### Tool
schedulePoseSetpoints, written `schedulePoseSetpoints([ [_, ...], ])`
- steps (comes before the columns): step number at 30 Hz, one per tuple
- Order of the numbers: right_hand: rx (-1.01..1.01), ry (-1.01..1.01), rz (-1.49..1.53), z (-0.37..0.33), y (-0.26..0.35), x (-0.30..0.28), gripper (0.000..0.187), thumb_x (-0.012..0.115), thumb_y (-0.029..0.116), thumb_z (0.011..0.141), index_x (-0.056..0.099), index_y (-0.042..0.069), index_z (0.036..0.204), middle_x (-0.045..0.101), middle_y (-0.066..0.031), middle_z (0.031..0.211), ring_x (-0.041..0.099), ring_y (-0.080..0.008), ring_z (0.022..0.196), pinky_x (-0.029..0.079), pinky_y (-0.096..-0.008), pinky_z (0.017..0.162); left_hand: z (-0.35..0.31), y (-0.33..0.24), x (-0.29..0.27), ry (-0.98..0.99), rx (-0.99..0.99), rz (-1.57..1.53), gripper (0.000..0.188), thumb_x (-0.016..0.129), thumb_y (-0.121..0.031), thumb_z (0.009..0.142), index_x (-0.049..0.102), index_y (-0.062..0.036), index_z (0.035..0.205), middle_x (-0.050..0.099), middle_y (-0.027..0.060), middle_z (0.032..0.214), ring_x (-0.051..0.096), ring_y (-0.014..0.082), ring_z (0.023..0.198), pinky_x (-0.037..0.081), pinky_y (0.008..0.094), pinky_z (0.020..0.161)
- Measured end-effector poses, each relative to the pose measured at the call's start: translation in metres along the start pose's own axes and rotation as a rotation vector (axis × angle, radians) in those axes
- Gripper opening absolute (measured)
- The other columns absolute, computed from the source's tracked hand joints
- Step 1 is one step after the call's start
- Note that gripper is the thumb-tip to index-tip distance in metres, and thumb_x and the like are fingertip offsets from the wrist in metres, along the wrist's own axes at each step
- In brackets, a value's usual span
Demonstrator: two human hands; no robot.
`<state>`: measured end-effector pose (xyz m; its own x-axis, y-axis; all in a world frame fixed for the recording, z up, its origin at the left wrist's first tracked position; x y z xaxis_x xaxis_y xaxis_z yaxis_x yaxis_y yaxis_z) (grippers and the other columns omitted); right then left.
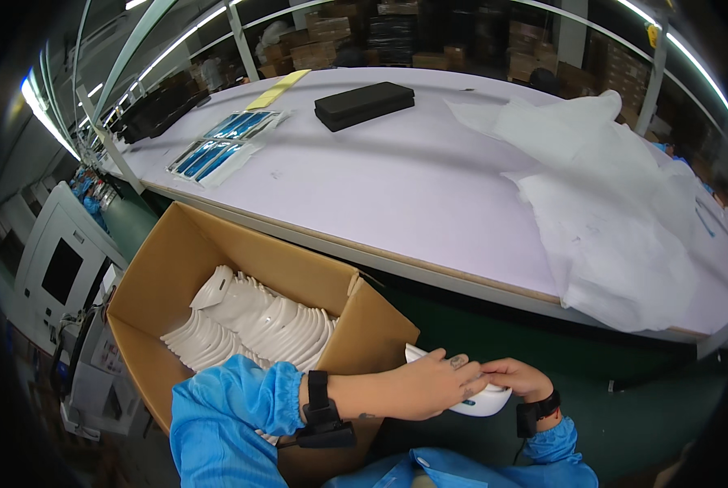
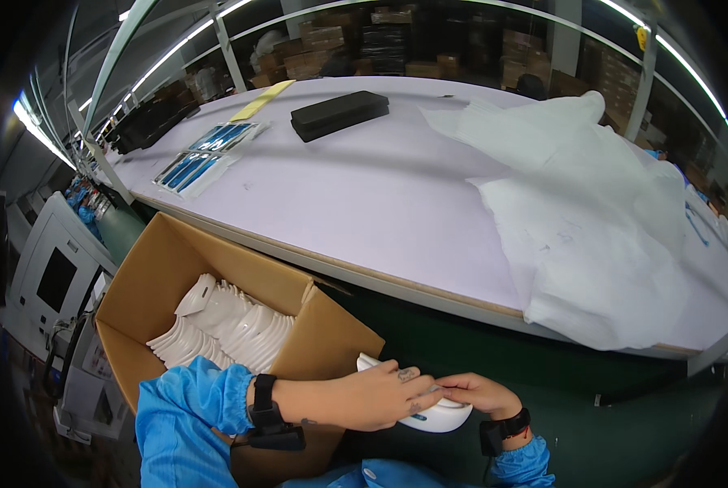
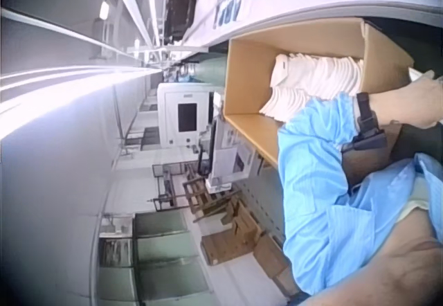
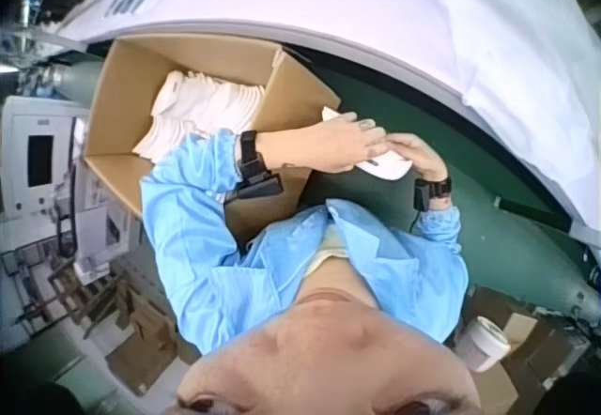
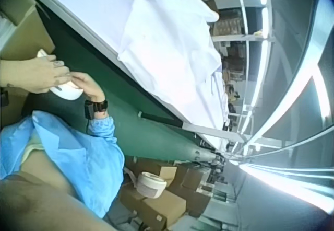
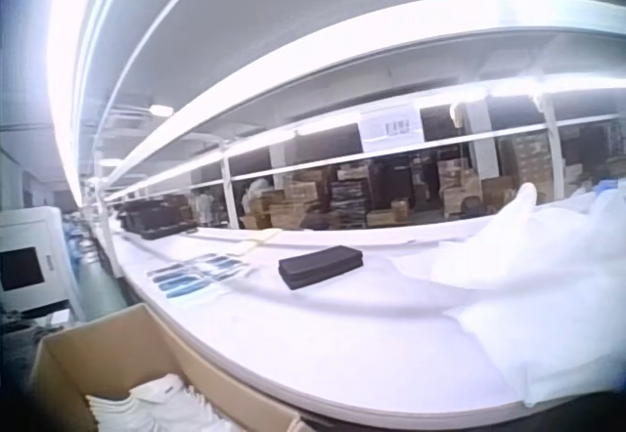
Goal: Arranging and counting white curved plastic components into a cardboard box.
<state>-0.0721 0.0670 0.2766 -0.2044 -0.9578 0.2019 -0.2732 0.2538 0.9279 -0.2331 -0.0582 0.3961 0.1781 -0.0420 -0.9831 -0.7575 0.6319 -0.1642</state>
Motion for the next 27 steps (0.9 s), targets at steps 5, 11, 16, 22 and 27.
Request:
schedulePoseSetpoints([
  [5, -0.123, -0.061, 0.369, -0.020, 0.007, 0.020, 0.037, 0.056, 0.018, 0.092, 0.055, -0.006, 0.120, 0.063, -0.0117, 0.110, 0.061, -0.0157, 0.096, 0.047, -0.0266, 0.086, 0.004, -0.004, -0.007, 0.018, 0.015, -0.131, 0.065, 0.064, -0.006, 0.065, 0.042, 0.0030, 0.126, 0.046, 0.0142, 0.107, 0.048, 0.0293, 0.097, 0.045, 0.0373, 0.076],
  [11, -0.198, -0.233, 0.782, -0.021, 0.015, 0.043, 0.026, 0.054, 0.019, 0.092, 0.061, -0.004, 0.105, 0.066, -0.0113, 0.092, 0.065, -0.0159, 0.080, 0.053, -0.0280, 0.071, 0.007, 0.005, -0.015, 0.001, -0.056, -0.313, 0.065, 0.063, -0.002, 0.065, 0.045, -0.0048, 0.127, 0.048, 0.0111, 0.119, 0.046, 0.0312, 0.109, 0.044, 0.0406, 0.089],
  [16, -0.176, -0.190, 0.971, -0.018, 0.002, 0.046, 0.030, 0.051, 0.022, 0.093, 0.057, -0.003, 0.107, 0.064, -0.0140, 0.100, 0.065, -0.0194, 0.084, 0.054, -0.0314, 0.074, 0.006, 0.004, -0.014, 0.027, -0.026, -0.290, 0.064, 0.061, 0.001, 0.064, 0.045, -0.0059, 0.126, 0.046, 0.0125, 0.124, 0.044, 0.0317, 0.115, 0.043, 0.0428, 0.093],
  [22, -0.199, -0.146, 1.049, -0.023, -0.003, 0.058, 0.037, 0.047, 0.026, 0.095, 0.054, -0.004, 0.115, 0.062, -0.0158, 0.109, 0.064, -0.0229, 0.094, 0.053, -0.0350, 0.080, 0.006, -0.005, -0.016, 0.023, 0.051, -0.259, 0.063, 0.063, 0.001, 0.064, 0.045, -0.0053, 0.124, 0.043, 0.0173, 0.131, 0.045, 0.0356, 0.119, 0.042, 0.0438, 0.097],
  [27, -0.257, -0.168, 0.932, -0.029, -0.007, 0.058, 0.041, 0.047, 0.027, 0.095, 0.050, -0.004, 0.120, 0.060, -0.0170, 0.112, 0.063, -0.0248, 0.095, 0.054, -0.0373, 0.080, 0.004, -0.011, -0.016, 0.013, 0.107, -0.213, 0.062, 0.064, 0.001, 0.064, 0.045, -0.0043, 0.123, 0.043, 0.0183, 0.131, 0.048, 0.0357, 0.117, 0.043, 0.0425, 0.096],
])
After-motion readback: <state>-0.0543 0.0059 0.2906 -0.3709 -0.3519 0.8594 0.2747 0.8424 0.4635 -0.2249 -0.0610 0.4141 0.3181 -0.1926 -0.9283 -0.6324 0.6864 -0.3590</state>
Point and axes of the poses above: each hand's wrist, its own z-axis towards the middle knuckle, its own x-axis out of the palm, y = z × x, the point moved 3 cm from there along z, towards the middle knuckle
